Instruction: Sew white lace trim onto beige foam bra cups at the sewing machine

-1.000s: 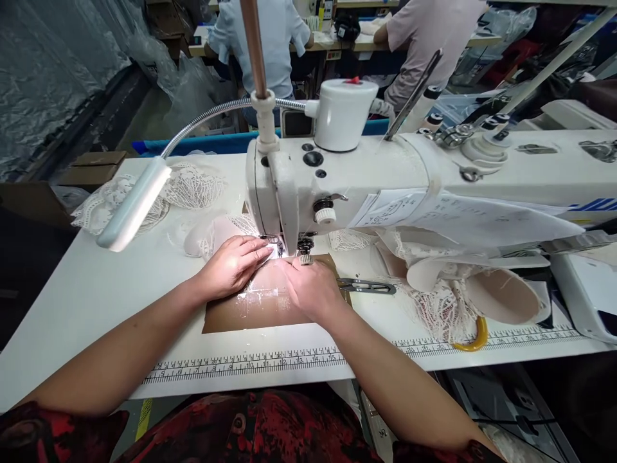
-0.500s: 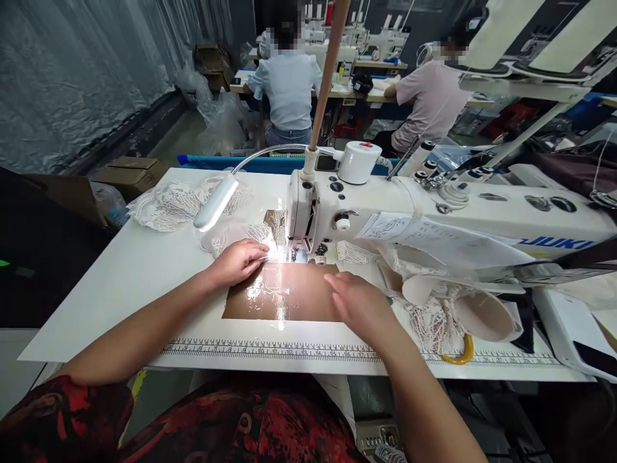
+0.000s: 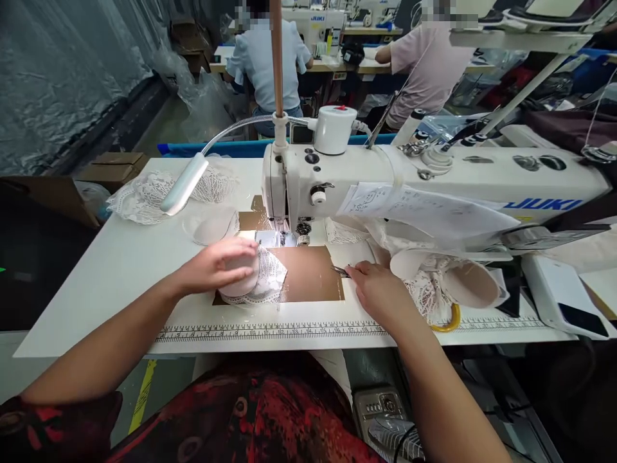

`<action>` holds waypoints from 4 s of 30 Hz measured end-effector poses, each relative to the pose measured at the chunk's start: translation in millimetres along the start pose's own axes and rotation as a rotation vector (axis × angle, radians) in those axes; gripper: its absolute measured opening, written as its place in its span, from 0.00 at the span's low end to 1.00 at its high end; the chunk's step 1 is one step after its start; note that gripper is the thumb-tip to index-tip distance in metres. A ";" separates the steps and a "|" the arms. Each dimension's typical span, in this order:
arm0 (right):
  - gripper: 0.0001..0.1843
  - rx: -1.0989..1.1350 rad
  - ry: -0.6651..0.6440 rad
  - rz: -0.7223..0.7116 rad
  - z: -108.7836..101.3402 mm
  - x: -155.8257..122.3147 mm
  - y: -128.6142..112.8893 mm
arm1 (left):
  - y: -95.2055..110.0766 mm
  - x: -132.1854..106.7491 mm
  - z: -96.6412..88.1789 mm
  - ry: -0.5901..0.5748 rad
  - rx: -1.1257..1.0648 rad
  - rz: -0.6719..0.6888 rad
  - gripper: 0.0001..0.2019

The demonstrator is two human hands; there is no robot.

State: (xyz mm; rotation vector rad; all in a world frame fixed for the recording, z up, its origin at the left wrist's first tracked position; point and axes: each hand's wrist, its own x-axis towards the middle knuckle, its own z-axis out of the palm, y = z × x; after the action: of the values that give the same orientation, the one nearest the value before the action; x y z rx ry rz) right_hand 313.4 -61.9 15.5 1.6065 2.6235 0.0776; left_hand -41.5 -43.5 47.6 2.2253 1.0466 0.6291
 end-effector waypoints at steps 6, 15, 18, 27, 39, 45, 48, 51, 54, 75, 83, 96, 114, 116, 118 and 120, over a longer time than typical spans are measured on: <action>0.16 0.048 0.166 0.084 5.2 2.4 -6.2 | -34.2 18.1 -2.6 0.018 -0.178 -0.396 0.27; 0.17 0.423 0.321 0.012 6.6 6.6 -24.1 | -38.2 20.5 1.2 -0.009 -0.549 -0.434 0.26; 0.12 0.615 0.176 -0.009 -3.8 20.8 -39.7 | -38.4 21.3 3.2 -0.013 -0.553 -0.393 0.25; 0.05 0.846 0.013 -0.230 -22.9 83.7 -77.7 | -33.4 30.7 10.1 -0.066 -0.521 -0.261 0.24; 0.07 0.762 0.124 -0.181 0.8 81.7 -75.7 | -48.6 48.2 11.5 -0.115 -0.403 -0.281 0.23; 0.07 0.735 0.094 -0.129 1.2 80.5 -74.3 | -52.9 52.6 8.4 -0.147 -0.448 -0.242 0.19; 0.09 0.734 0.081 -0.118 2.8 80.0 -73.5 | -51.3 54.6 6.1 -0.137 -0.424 -0.243 0.14; 0.10 0.702 0.093 -0.116 4.6 80.0 -73.6 | -50.3 57.5 4.6 -0.119 -0.349 -0.257 0.10; 0.09 0.645 0.126 -0.108 5.0 80.6 -74.9 | -45.7 59.1 1.9 -0.050 -0.089 -0.244 0.08; 0.19 0.392 0.073 -0.061 3.6 85.6 -80.6 | -12.2 33.9 26.2 -0.190 0.525 0.156 0.22; 0.18 0.367 0.101 -0.037 3.4 86.7 -83.3 | -22.2 42.4 21.5 -0.235 0.535 0.173 0.25; 0.20 0.429 0.086 -0.207 2.2 79.6 -75.0 | -29.0 43.9 19.0 -0.259 0.440 0.277 0.24; 0.17 0.363 0.115 -0.119 4.4 82.5 -82.9 | -41.8 45.6 25.8 -0.136 0.454 0.314 0.20; 0.18 0.351 0.128 -0.104 4.8 83.4 -84.3 | -44.5 47.2 25.6 -0.125 0.458 0.308 0.20; 0.19 0.341 0.138 -0.090 4.7 84.4 -86.0 | -46.3 48.7 25.5 -0.115 0.466 0.291 0.20; 0.21 0.329 0.133 -0.071 4.6 85.2 -87.5 | -47.2 49.8 25.6 -0.109 0.478 0.272 0.20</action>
State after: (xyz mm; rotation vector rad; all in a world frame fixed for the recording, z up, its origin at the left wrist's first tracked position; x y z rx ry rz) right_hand 197.5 -25.7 1.9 1.6451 2.9177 -0.2750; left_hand -21.0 12.6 5.2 2.8163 0.9164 0.3878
